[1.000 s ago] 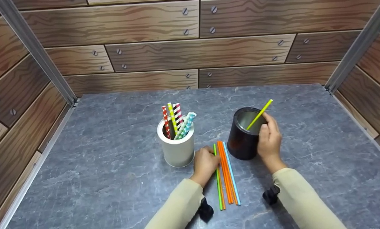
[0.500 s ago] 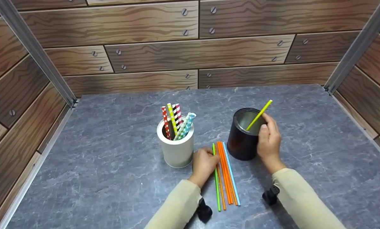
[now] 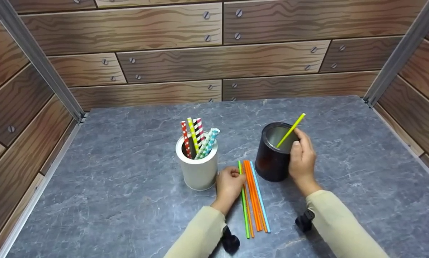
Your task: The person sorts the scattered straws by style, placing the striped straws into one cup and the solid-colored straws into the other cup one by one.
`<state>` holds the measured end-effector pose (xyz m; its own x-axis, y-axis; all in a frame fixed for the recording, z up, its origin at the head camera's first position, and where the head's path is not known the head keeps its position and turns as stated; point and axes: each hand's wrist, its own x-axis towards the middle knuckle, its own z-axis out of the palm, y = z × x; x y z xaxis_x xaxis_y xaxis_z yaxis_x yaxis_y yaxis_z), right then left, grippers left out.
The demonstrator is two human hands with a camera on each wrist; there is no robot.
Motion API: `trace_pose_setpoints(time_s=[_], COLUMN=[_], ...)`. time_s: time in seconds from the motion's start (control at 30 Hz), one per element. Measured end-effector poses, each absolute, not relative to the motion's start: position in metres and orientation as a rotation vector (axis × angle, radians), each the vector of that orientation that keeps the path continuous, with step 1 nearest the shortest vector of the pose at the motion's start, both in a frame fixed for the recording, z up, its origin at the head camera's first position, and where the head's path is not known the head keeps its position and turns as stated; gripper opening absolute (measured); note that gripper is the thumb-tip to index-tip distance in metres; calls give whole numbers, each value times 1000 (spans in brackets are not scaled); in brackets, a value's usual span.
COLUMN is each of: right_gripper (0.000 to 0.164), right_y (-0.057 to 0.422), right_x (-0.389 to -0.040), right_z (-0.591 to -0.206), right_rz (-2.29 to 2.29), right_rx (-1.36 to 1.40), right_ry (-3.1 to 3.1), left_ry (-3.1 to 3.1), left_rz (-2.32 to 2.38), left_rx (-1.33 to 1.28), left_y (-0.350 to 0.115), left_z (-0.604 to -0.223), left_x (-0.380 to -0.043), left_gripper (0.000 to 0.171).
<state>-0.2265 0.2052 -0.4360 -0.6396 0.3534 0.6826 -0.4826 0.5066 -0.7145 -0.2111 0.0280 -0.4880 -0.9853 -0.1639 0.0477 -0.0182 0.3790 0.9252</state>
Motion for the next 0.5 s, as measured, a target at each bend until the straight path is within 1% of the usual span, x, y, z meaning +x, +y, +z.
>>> trace_pose_setpoints(time_s=[0.27, 0.5], right_gripper=[35, 35], right_y=[201, 202], right_x=[-222, -222], right_z=[-431, -432], right_rz=[1225, 1221], right_rx=[129, 135], right_ry=[-1903, -1896], left_ry=[-2372, -2328], left_rz=[-1764, -1829], left_rx=[220, 210], left_y=[34, 36], left_z=[-488, -483], left_x=[-209, -210], left_gripper=[14, 16])
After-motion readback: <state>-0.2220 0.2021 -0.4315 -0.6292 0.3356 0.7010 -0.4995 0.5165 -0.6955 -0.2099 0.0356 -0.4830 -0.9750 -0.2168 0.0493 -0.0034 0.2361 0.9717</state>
